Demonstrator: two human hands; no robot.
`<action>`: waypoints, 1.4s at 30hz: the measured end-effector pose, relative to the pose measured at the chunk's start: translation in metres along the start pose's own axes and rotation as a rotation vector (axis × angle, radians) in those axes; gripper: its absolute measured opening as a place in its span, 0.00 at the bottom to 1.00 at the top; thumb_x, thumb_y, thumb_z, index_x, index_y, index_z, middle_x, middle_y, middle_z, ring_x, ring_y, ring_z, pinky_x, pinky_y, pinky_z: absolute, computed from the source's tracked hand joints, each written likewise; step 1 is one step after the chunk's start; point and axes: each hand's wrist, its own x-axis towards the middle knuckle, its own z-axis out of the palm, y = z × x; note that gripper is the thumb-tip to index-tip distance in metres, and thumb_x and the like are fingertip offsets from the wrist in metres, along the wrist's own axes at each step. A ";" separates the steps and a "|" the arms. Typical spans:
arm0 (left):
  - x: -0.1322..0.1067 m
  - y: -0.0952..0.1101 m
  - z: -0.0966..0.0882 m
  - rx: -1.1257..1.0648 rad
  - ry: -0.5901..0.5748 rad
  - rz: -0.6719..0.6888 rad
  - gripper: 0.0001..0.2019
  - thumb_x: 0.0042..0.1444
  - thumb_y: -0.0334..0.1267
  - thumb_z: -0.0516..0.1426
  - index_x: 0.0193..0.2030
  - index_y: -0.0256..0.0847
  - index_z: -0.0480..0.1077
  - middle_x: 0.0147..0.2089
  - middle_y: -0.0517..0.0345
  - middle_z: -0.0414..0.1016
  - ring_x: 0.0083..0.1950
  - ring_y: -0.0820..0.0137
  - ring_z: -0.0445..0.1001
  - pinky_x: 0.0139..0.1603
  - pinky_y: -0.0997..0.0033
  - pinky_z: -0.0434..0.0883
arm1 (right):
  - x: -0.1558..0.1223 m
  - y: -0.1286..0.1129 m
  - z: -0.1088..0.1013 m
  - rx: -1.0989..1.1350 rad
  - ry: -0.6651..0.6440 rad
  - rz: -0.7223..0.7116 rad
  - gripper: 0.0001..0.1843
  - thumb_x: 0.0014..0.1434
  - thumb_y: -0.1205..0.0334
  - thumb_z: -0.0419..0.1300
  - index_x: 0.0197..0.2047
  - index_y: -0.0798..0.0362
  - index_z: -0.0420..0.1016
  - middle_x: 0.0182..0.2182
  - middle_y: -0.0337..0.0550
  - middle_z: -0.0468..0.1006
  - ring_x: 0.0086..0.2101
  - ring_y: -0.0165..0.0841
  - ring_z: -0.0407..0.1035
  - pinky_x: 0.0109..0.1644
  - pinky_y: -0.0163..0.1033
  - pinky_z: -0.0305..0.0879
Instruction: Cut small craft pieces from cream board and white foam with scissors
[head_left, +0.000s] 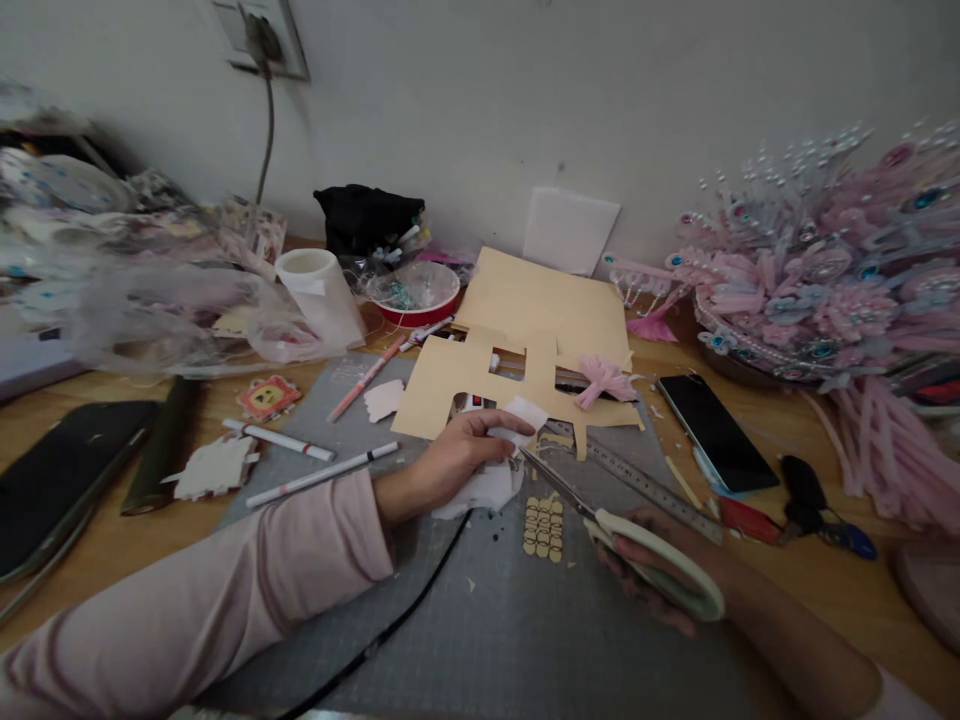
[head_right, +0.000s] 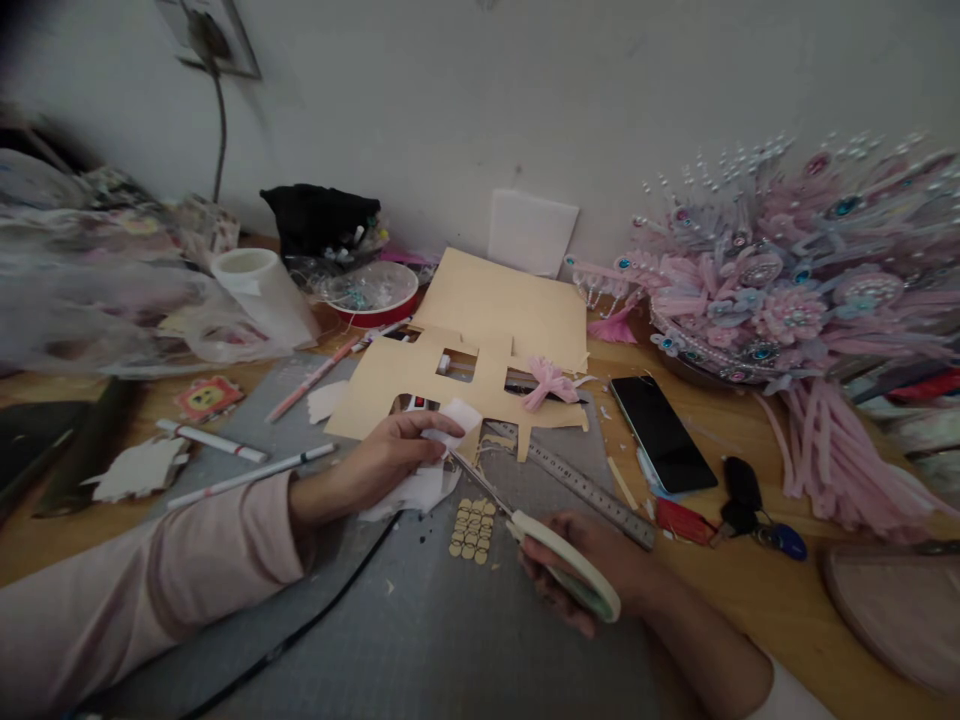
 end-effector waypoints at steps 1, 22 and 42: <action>0.000 0.000 0.000 0.003 0.003 0.001 0.15 0.38 0.30 0.59 0.37 0.36 0.73 0.20 0.65 0.67 0.18 0.80 0.61 0.20 0.77 0.53 | -0.001 0.000 0.000 -0.006 0.006 -0.007 0.25 0.42 0.41 0.65 0.27 0.54 0.66 0.19 0.33 0.67 0.12 0.21 0.60 0.09 0.24 0.55; -0.002 0.002 0.004 -0.085 0.039 0.018 0.12 0.37 0.32 0.62 0.33 0.36 0.73 0.29 0.58 0.74 0.28 0.75 0.69 0.30 0.74 0.61 | 0.005 0.008 -0.007 0.277 -0.073 -0.040 0.20 0.42 0.50 0.68 0.32 0.54 0.69 0.25 0.37 0.73 0.17 0.24 0.65 0.10 0.24 0.55; 0.000 -0.001 0.000 0.034 0.013 0.010 0.13 0.40 0.32 0.59 0.37 0.36 0.73 0.22 0.63 0.68 0.21 0.79 0.62 0.22 0.76 0.55 | 0.007 0.007 -0.006 0.294 -0.070 -0.005 0.18 0.42 0.53 0.69 0.27 0.56 0.69 0.22 0.38 0.73 0.15 0.22 0.65 0.13 0.23 0.57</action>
